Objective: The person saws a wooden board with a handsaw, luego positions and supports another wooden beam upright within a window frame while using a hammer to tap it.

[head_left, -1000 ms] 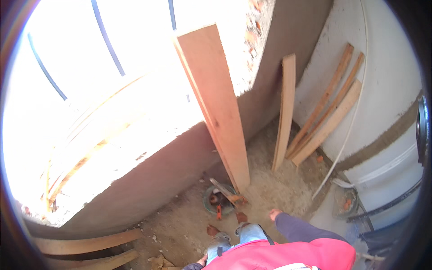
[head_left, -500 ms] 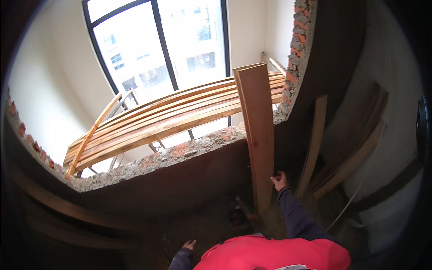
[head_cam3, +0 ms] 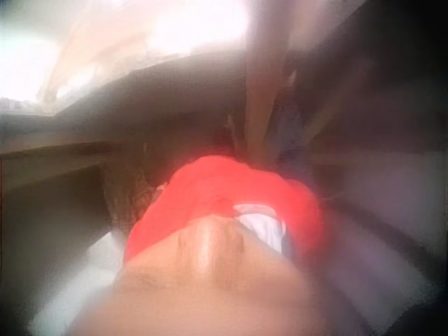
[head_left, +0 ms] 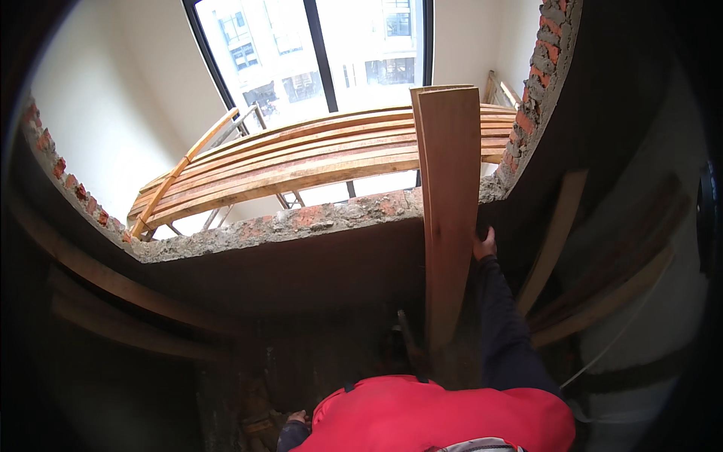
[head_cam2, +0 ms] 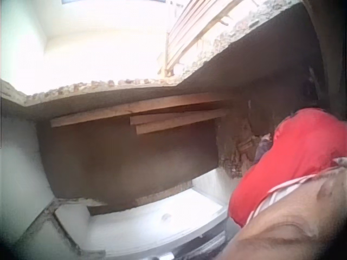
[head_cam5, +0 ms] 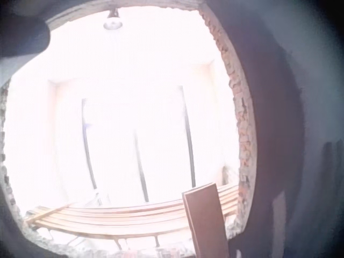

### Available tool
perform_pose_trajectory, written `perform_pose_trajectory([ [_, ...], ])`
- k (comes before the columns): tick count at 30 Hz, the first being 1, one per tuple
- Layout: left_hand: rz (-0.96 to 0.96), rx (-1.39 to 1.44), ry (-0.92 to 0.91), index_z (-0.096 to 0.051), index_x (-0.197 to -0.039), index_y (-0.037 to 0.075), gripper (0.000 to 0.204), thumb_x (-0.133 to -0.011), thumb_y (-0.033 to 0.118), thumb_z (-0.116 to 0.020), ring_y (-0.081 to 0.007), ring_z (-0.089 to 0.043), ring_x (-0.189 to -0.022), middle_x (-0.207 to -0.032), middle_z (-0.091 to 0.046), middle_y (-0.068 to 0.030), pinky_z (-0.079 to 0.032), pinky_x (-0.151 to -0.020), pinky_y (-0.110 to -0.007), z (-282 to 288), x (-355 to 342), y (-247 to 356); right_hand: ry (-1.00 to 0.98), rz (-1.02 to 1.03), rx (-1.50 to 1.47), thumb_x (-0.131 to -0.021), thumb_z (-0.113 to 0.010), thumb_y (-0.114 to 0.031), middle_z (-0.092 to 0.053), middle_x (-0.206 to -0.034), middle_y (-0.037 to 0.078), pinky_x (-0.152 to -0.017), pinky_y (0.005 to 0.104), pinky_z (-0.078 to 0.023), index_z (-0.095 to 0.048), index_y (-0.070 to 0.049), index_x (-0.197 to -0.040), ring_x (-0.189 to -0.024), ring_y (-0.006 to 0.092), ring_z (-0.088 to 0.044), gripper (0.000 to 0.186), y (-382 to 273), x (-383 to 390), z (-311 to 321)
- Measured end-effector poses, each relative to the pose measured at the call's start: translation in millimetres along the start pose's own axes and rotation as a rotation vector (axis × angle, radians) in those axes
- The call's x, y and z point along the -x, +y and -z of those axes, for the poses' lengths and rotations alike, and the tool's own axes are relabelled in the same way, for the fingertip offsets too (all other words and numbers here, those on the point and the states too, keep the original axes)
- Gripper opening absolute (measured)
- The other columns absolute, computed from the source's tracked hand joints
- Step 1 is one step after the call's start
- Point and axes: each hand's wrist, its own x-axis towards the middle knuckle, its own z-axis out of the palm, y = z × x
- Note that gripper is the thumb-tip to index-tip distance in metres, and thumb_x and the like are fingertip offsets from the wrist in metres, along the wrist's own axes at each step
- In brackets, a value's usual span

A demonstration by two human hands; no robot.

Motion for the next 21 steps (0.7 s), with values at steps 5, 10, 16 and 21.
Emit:
perform_pose_trajectory([
  [5,-0.159,0.067,-0.015,-0.06,-0.114,0.011,0.029,-0.093,0.031,-0.058,-0.0192,-0.063,-0.073,-0.097,-0.065,-0.0036,-0.051,-0.057,-0.037,-29,35,45,0.033,-0.003,-0.054,-0.08,-0.065,-0.06,-0.059,-0.118,0.017,-0.091,0.0368,-0.045,-0.051,0.0,-0.124,-0.108,0.0266,-0.057,0.076,44,-97,-3],
  [10,-0.195,0.028,0.037,-0.062,-0.111,0.01,0.027,-0.092,0.028,-0.06,-0.0139,-0.062,-0.067,-0.089,-0.066,-0.0018,-0.05,-0.056,-0.03,-12,62,63,-0.135,0.031,-0.212,-0.086,-0.06,-0.057,-0.063,-0.098,0.009,-0.08,0.033,-0.046,-0.059,0.0,-0.109,-0.087,0.0166,-0.057,0.061,48,-80,-35],
  [16,-0.607,-0.082,-0.086,-0.063,-0.109,0.001,0.031,-0.09,0.026,-0.063,-0.0105,-0.059,-0.068,-0.082,-0.066,-0.0041,-0.049,-0.062,-0.027,-47,69,147,0.324,0.232,-0.417,-0.093,-0.058,-0.045,-0.06,-0.079,0.0,-0.072,0.0272,-0.045,-0.062,-0.002,-0.089,-0.074,0.0103,-0.052,0.044,53,-69,-34],
  [21,-0.915,-0.151,-0.19,-0.061,-0.115,0.004,0.029,-0.091,0.022,-0.062,-0.0089,-0.058,-0.076,-0.089,-0.064,-0.0008,-0.048,-0.066,-0.024,-91,105,240,0.155,0.243,-0.639,-0.098,-0.049,-0.041,-0.059,-0.08,-0.002,-0.072,0.0264,-0.045,-0.06,-0.004,-0.093,-0.075,0.011,-0.053,0.038,59,-39,-9],
])
